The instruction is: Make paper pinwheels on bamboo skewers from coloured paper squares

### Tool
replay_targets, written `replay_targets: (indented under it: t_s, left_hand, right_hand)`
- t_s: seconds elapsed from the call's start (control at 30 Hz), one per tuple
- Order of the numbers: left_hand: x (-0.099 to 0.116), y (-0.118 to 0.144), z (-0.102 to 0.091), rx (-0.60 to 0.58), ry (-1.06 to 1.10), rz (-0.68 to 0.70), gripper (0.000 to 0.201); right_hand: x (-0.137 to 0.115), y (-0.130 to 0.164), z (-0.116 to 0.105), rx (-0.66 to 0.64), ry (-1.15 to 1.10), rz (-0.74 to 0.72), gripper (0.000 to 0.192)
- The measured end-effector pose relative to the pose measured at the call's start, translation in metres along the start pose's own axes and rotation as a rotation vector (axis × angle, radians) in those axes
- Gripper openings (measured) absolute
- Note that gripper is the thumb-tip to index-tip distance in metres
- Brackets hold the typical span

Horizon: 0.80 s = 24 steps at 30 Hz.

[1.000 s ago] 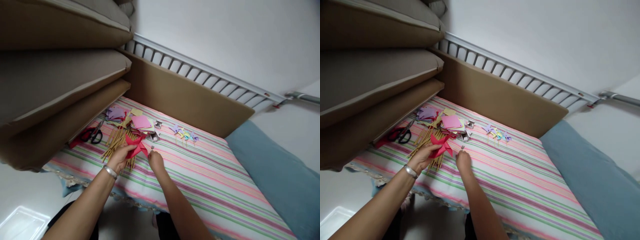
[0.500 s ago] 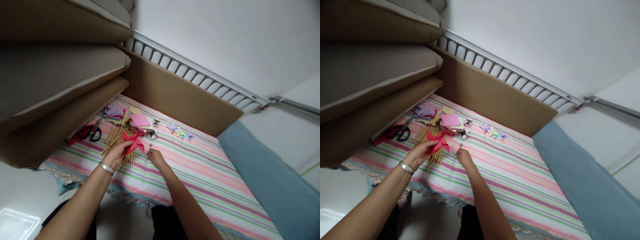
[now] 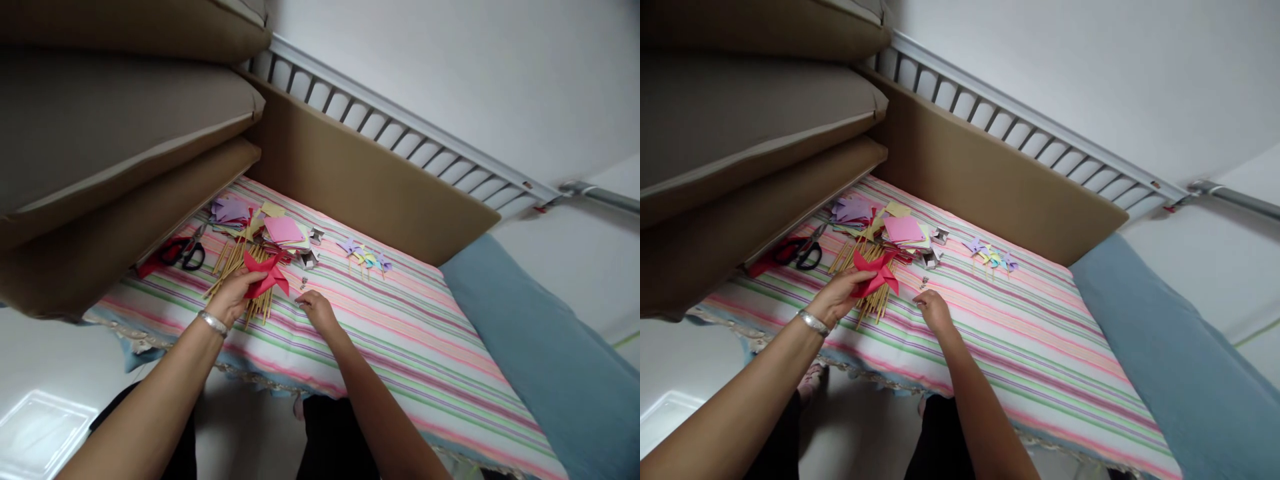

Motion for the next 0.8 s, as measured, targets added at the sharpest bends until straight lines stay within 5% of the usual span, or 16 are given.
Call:
replay_targets:
  t_s: [0.37, 0.8]
  left_hand:
    - [-0.007, 0.002, 0.010, -0.014, 0.017, -0.002, 0.009]
    - [-0.015, -0.006, 0.007, -0.004, 0.006, -0.036, 0.011]
  right_hand:
    - [-0.017, -0.006, 0.008, -0.075, 0.204, -0.052, 0.018]
    - [-0.019, -0.007, 0.010, -0.071, 0.160, -0.067, 0.023]
Point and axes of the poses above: each hand's wrist, its own y-axis away from the middle knuckle, its own z-axis out of the palm, x = y × z, the point moved 8 cm from there along -y, towards the middle knuckle
